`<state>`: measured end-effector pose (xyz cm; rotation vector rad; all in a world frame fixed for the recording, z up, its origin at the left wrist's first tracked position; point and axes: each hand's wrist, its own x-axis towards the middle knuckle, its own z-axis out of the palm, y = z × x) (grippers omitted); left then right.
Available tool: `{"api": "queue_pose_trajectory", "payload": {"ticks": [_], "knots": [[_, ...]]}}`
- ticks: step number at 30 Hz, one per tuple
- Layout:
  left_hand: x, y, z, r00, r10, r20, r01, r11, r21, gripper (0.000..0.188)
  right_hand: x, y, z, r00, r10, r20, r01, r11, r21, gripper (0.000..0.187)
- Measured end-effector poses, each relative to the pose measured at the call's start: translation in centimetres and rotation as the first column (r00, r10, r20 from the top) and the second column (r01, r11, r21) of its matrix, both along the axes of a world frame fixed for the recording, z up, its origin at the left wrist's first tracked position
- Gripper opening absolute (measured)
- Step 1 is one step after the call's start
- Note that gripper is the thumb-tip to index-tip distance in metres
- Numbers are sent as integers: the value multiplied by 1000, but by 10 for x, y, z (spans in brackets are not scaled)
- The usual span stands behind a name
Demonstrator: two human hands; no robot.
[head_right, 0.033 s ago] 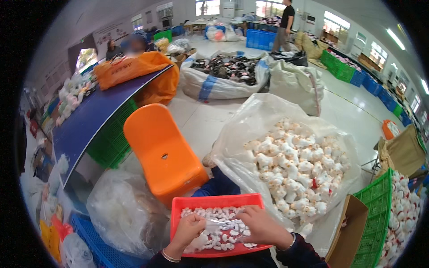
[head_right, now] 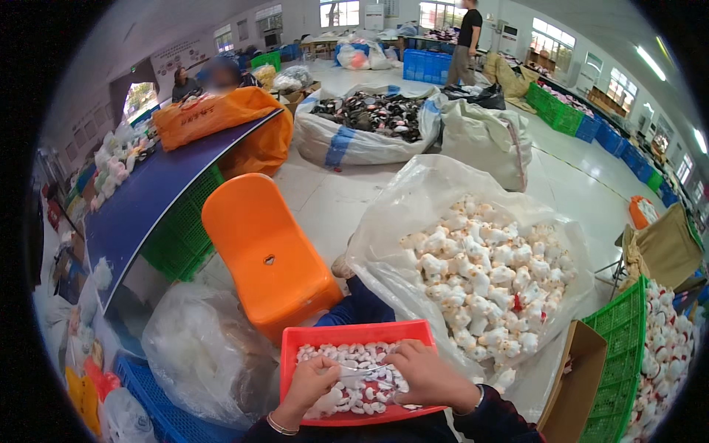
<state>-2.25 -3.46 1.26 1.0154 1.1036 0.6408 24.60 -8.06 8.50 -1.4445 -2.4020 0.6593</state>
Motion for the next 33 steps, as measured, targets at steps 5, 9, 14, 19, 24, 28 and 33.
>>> {"api": "queue_pose_trajectory", "payload": {"ticks": [5,9,14,19,24,28,33], "knots": [[4,1,-1,996,-36,78,43,994,-96,15,-2,-6,-5,993,-26,113,25,1000,8,69],[0,-1,-6,990,-13,140,29,993,-116,17,-3,-7,-1,981,-50,187,55,998,-21,64],[-1,-1,-11,992,1,129,9,997,-77,18,2,-8,0,963,-47,267,71,994,-81,47],[8,-3,-3,996,-43,81,44,999,-21,18,4,-9,-12,968,28,248,-2,994,-105,39],[7,-3,5,993,-72,91,77,996,-48,15,-2,-7,-9,977,54,206,-15,983,-186,39],[3,2,-9,991,4,132,4,998,-62,10,5,-9,-29,998,18,56,-4,969,-247,41],[-5,5,-17,977,129,170,-106,985,-137,8,1,-3,8,998,-53,37,64,922,-382,51]]}}
